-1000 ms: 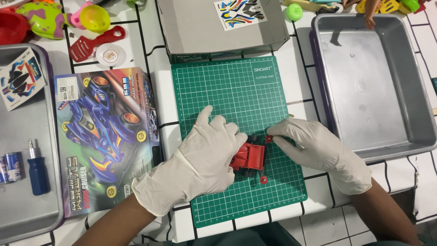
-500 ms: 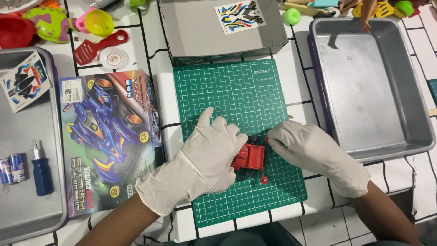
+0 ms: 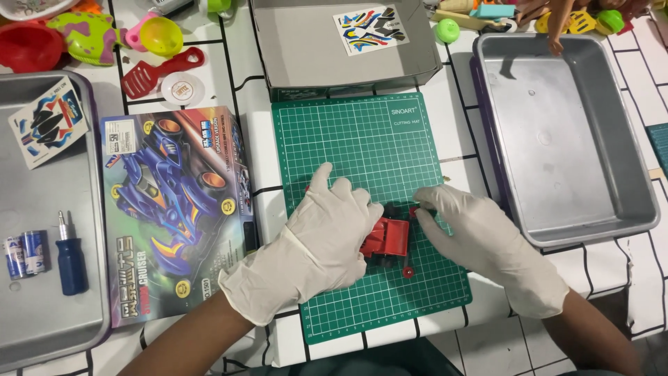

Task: The person assembles a red toy car chassis on a green cutting mat. They attach small red wheels to the axles by hand and then use a blue screwdriver to tighten the screws on the wheels.

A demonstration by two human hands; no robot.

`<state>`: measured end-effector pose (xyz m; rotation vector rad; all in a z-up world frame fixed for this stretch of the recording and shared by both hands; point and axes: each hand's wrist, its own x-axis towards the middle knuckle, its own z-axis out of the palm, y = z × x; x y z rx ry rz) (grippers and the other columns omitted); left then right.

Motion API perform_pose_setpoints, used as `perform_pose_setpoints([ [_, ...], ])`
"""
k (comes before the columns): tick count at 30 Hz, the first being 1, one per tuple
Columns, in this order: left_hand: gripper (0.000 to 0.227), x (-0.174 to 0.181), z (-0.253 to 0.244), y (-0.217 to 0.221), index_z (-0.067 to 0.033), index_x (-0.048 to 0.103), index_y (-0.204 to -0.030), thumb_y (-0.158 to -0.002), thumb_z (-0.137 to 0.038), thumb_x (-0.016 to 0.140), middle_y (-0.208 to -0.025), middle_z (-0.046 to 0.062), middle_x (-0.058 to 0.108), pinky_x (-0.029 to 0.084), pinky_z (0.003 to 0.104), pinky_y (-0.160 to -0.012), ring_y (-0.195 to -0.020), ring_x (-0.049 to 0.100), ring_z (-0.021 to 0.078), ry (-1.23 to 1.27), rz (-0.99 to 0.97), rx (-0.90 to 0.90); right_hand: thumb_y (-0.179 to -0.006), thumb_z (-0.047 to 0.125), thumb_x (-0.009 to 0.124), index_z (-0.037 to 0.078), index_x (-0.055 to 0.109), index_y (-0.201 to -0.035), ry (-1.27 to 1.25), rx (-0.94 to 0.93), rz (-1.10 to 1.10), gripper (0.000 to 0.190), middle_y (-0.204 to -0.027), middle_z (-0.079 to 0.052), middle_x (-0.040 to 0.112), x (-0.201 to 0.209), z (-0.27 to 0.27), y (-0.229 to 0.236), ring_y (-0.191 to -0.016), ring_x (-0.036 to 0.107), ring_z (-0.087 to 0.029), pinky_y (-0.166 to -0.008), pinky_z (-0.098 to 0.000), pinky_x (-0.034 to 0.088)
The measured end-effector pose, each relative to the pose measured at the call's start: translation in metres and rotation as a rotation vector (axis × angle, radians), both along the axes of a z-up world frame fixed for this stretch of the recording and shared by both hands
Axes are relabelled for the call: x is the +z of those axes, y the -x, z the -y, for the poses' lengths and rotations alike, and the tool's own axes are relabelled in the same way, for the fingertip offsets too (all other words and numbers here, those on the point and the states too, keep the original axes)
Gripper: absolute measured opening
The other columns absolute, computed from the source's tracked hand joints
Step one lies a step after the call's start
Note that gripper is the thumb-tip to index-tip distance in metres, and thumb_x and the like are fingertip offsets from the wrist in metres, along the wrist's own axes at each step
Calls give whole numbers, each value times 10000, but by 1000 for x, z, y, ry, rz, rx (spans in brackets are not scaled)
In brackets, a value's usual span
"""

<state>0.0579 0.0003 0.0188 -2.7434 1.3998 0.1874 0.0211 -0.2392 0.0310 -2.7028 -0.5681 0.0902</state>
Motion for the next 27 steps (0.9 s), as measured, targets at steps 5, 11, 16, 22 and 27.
perform_pose_setpoints([
  [5,539,6,-2,-2,-177,649,-1088,-707,-559,664,-958,54,670,326,672,-1106,-896,601,317,-25,-42,-9,-965,149,630,84,639,-1143,39,172,19,189,-920,-45,738,6,16,-13,-556,672,-221,-473,-359,549],
  [11,639,9,-4,-4,-191,623,-1193,-699,-593,683,-1113,55,673,297,673,-1113,-1058,579,339,-29,-100,0,-994,135,601,126,631,-1018,117,309,82,39,-757,-6,658,10,17,-20,-538,578,-213,-435,-374,478],
  [16,703,-2,-7,-3,-195,586,-1252,-698,-616,682,-1106,49,659,292,693,-1106,-1031,573,341,6,-78,-19,-1005,177,584,105,630,-974,257,389,182,91,-748,-31,640,3,14,-25,-449,571,-253,-370,-407,484],
  [22,860,-15,-8,1,-178,564,-1399,-663,-615,647,-1168,71,658,293,696,-1091,-1034,567,357,102,-2,-31,-936,141,522,132,545,-775,321,68,-170,163,-565,11,566,16,-13,-22,-442,486,-180,-416,-351,424],
  [27,902,-4,-5,2,-169,524,-1450,-719,-681,654,-1247,91,660,316,698,-1087,-1112,585,371,-4,12,-14,-891,135,567,142,587,-698,196,-244,-369,194,-438,33,530,16,-20,-21,-430,475,-159,-440,-319,436],
])
